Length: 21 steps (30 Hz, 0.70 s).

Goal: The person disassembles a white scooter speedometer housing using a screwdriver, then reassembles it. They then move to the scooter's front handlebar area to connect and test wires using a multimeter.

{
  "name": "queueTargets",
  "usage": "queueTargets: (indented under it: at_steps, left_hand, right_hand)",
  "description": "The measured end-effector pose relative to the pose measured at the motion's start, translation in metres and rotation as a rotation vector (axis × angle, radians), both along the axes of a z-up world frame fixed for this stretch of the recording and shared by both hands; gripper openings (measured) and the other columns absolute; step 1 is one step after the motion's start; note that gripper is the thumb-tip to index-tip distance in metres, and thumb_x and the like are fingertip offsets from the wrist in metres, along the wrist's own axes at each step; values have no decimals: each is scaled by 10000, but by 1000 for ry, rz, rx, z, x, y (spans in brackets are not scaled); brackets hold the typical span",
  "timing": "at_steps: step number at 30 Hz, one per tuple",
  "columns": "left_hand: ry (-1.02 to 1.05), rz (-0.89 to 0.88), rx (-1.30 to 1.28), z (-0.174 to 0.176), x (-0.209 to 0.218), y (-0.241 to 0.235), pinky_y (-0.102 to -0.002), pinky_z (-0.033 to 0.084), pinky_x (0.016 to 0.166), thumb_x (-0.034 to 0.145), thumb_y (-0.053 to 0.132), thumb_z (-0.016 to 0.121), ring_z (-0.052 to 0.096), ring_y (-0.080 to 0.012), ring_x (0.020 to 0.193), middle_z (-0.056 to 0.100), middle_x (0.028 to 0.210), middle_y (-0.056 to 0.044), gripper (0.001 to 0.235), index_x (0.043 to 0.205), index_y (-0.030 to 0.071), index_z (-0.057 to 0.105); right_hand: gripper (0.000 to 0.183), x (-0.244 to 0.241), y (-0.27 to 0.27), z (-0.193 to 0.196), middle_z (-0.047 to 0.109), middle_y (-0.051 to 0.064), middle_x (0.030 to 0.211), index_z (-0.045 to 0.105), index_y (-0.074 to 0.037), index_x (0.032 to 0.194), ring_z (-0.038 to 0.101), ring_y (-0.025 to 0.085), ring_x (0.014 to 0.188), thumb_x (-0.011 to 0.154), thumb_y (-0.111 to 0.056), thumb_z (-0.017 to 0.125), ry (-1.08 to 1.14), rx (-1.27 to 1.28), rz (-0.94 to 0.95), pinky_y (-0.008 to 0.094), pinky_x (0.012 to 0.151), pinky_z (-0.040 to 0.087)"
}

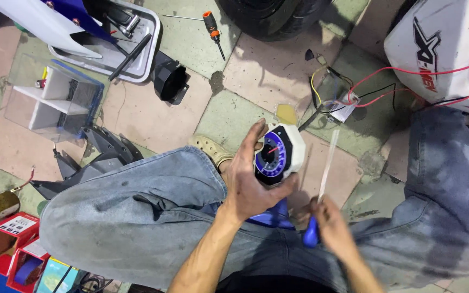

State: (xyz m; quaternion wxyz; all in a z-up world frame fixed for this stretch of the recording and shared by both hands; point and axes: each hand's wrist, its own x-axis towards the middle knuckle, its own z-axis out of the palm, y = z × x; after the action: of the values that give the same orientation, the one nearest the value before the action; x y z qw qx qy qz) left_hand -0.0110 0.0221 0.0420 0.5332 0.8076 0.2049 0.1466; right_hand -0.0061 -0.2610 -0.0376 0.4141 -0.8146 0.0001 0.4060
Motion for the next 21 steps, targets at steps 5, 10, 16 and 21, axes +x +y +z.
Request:
queueTargets:
  at_steps: [5, 10, 16, 21]
  left_hand:
    - [-75, 166, -857, -22, 2, 4, -341, 518, 982, 681, 661, 730, 591, -278, 1280, 569, 1466, -202, 1069, 1532, 104, 401]
    - [-227, 419, -1442, -51, -6, 7, -415, 526, 930, 746, 211, 512, 566, -360, 1256, 566, 1454, -216, 805, 1523, 7, 457]
    - [-310, 485, -1608, -50, -4, 3, -458, 551, 980, 996, 334, 582, 678, -335, 1137, 697, 1256, -219, 540, 1384, -41, 588]
    - [-306, 408, -1652, -50, -6, 5, -494, 556, 991, 991, 341, 613, 676, -348, 1149, 672, 1303, -229, 603, 1453, -37, 533]
  right_hand:
    - [760, -81, -73, -43, 683, 119, 918, 456, -166, 1535, 557, 185, 637, 838, -161, 759, 154, -158, -345, 341, 552, 527]
    - [544, -15, -110, 84, 792, 8, 1112, 670, -322, 1337, 720, 158, 995, 802, -392, 744, -133, -567, -59, 310, 871, 505]
    - [468, 41, -143, 141, 857, -98, 1092, 787, -332, 1234, 791, 66, 1016, 771, -332, 725, -294, -513, 307, 239, 939, 565]
    - [482, 48, -139, 135, 844, -21, 1125, 785, -225, 1231, 800, 90, 976, 763, -314, 712, -387, -227, 350, 238, 932, 537]
